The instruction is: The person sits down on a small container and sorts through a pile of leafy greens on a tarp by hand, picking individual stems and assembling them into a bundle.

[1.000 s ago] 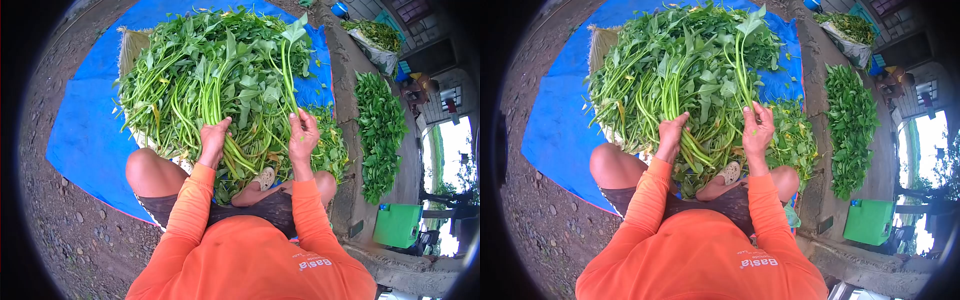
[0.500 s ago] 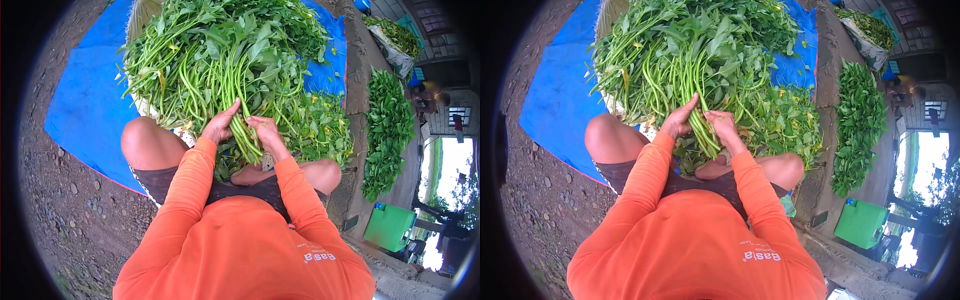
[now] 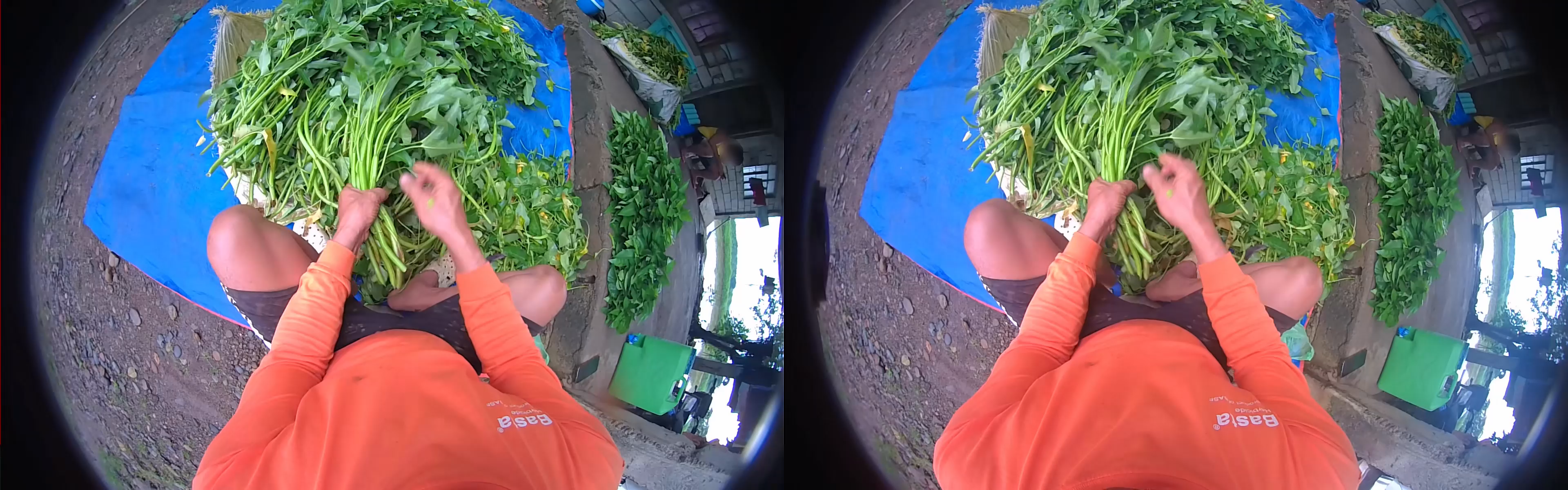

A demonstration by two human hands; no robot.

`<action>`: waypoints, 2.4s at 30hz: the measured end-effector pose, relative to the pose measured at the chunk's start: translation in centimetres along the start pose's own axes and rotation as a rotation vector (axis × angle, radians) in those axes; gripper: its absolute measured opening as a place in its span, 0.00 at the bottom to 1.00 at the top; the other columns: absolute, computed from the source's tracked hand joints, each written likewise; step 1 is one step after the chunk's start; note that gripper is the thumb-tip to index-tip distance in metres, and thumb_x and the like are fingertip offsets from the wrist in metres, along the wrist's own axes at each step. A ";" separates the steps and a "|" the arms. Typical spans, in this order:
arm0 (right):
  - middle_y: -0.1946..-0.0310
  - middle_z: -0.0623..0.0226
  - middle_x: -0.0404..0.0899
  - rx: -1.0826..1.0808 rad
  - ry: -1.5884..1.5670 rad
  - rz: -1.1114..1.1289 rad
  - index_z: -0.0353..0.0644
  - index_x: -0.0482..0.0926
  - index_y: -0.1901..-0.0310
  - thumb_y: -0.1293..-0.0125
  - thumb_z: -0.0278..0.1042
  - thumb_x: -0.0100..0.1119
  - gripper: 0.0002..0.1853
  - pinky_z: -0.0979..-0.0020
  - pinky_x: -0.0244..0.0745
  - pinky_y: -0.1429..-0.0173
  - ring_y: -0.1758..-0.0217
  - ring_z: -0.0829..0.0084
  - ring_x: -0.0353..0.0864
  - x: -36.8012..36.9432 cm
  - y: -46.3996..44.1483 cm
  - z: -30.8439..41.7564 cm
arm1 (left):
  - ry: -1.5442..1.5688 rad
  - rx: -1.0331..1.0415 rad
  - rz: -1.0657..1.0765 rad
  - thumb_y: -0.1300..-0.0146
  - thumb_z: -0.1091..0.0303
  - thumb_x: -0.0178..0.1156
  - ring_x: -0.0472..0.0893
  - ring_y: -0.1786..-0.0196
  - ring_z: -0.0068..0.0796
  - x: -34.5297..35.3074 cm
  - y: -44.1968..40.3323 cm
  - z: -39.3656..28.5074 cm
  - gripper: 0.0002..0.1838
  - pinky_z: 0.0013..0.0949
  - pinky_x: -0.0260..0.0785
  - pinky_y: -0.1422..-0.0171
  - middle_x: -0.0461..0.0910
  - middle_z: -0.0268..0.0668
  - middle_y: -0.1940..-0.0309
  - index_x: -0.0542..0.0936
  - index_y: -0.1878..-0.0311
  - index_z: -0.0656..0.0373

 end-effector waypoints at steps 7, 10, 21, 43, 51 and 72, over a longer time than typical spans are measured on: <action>0.61 0.61 0.80 -0.114 -0.356 -0.552 0.37 0.78 0.36 0.25 0.55 0.68 0.30 0.62 0.74 0.50 0.61 0.67 0.77 -7.3 -12.5 2.3 | -0.066 -0.012 0.550 0.42 0.72 0.77 0.78 0.67 0.20 5.6 7.7 -8.7 0.12 0.30 0.71 0.58 0.86 0.29 0.67 0.87 0.55 0.63; 0.56 0.60 0.88 -0.102 -0.627 -0.298 0.37 0.86 0.43 0.27 0.58 0.68 0.28 0.64 0.76 0.42 0.51 0.67 0.82 -0.4 -18.8 -0.9 | -0.153 -0.117 0.686 0.39 0.68 0.80 0.80 0.65 0.21 5.4 7.0 -6.7 0.14 0.30 0.72 0.55 0.85 0.29 0.68 0.87 0.54 0.61; 0.65 0.53 0.89 -0.148 -0.061 -0.095 0.35 0.86 0.45 0.23 0.47 0.63 0.21 0.57 0.84 0.53 0.60 0.56 0.91 -8.2 -6.6 11.0 | 0.068 -0.181 0.266 0.35 0.70 0.77 0.85 0.71 0.26 0.4 2.8 -4.8 0.11 0.30 0.80 0.65 0.89 0.37 0.66 0.88 0.55 0.65; 0.45 0.49 0.89 0.729 -0.036 -0.419 0.35 0.86 0.44 0.27 0.41 0.69 0.19 0.59 0.80 0.35 0.40 0.58 0.88 0.8 -0.2 -22.3 | 0.241 -0.190 -0.070 0.34 0.40 0.79 0.76 0.77 0.23 -3.7 1.2 -7.8 0.28 0.31 0.76 0.72 0.76 0.29 0.75 0.81 0.55 0.57; 0.53 0.49 0.83 0.219 0.223 -0.735 0.39 0.79 0.45 0.26 0.37 0.68 0.15 0.52 0.77 0.35 0.46 0.49 0.84 -5.2 0.1 -15.0 | 0.026 -0.007 -0.158 0.31 0.57 0.79 0.80 0.76 0.28 -4.7 -0.9 -5.9 0.20 0.36 0.78 0.71 0.83 0.37 0.70 0.82 0.53 0.63; 0.55 0.69 0.87 0.197 -1.368 -0.074 0.37 0.84 0.39 0.24 0.29 0.71 0.15 0.72 0.83 0.50 0.57 0.77 0.85 -8.8 1.7 -4.9 | 0.062 -0.042 -0.029 0.34 0.53 0.80 0.80 0.77 0.28 -3.1 -0.2 -5.2 0.22 0.33 0.73 0.71 0.84 0.38 0.74 0.85 0.61 0.65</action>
Point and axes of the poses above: each hand's wrist, its own y-axis away from the middle knuckle, its own x-axis out of the palm, z = x × y, the point moved 10 cm from there along -y, towards the middle knuckle
